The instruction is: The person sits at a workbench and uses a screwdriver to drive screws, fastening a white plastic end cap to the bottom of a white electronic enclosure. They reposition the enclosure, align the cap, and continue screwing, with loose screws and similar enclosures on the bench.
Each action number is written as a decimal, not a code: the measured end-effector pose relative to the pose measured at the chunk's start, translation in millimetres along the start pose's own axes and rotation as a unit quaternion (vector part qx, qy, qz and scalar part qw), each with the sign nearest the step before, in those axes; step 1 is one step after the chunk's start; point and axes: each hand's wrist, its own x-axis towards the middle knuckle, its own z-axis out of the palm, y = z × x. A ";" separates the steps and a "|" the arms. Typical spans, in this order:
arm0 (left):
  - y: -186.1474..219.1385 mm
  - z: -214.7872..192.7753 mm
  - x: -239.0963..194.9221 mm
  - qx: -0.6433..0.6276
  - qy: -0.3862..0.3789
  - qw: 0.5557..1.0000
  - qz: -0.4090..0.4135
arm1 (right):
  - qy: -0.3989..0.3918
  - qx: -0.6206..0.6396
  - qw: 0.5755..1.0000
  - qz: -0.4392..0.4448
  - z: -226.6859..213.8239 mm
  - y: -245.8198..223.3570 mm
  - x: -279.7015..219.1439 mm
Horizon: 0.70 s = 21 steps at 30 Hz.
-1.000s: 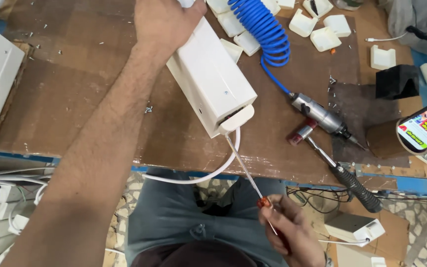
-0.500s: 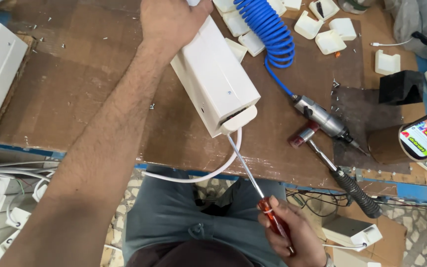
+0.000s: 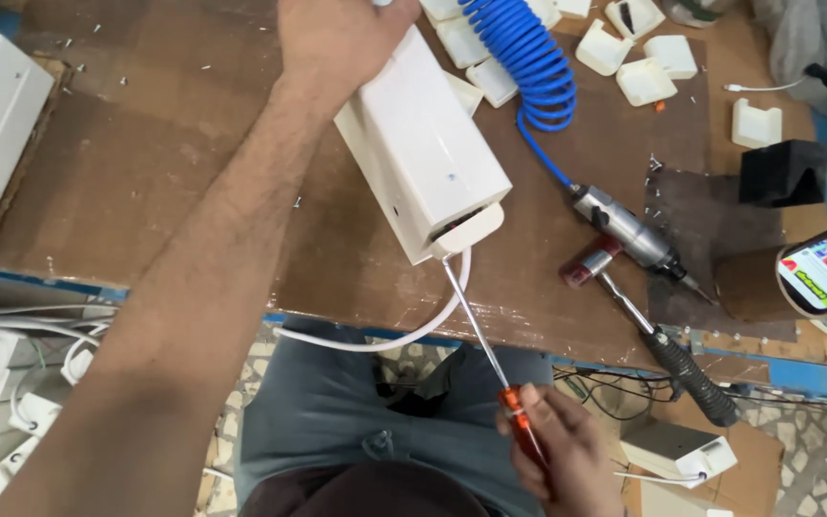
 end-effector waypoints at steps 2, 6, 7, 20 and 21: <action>2.9 -1.4 2.6 -0.018 -0.025 0.999 -0.025 | -0.068 0.195 0.948 0.244 -10.9 -1.8 9.2; -1.1 -2.7 0.4 -0.005 -0.024 1.000 -0.015 | -0.163 0.341 0.860 0.343 -13.4 -16.0 10.2; 0.0 -1.4 0.4 -0.001 -0.029 0.999 -0.020 | -0.100 0.264 0.912 0.298 -13.2 -22.4 8.3; 3.2 -7.0 -22.7 -0.065 -0.011 0.996 -0.058 | -0.002 0.024 0.996 0.085 -2.5 -1.0 5.7; 8.0 -12.3 -33.5 -0.077 0.073 0.992 -0.069 | -0.011 0.028 0.996 0.084 -3.7 3.0 7.0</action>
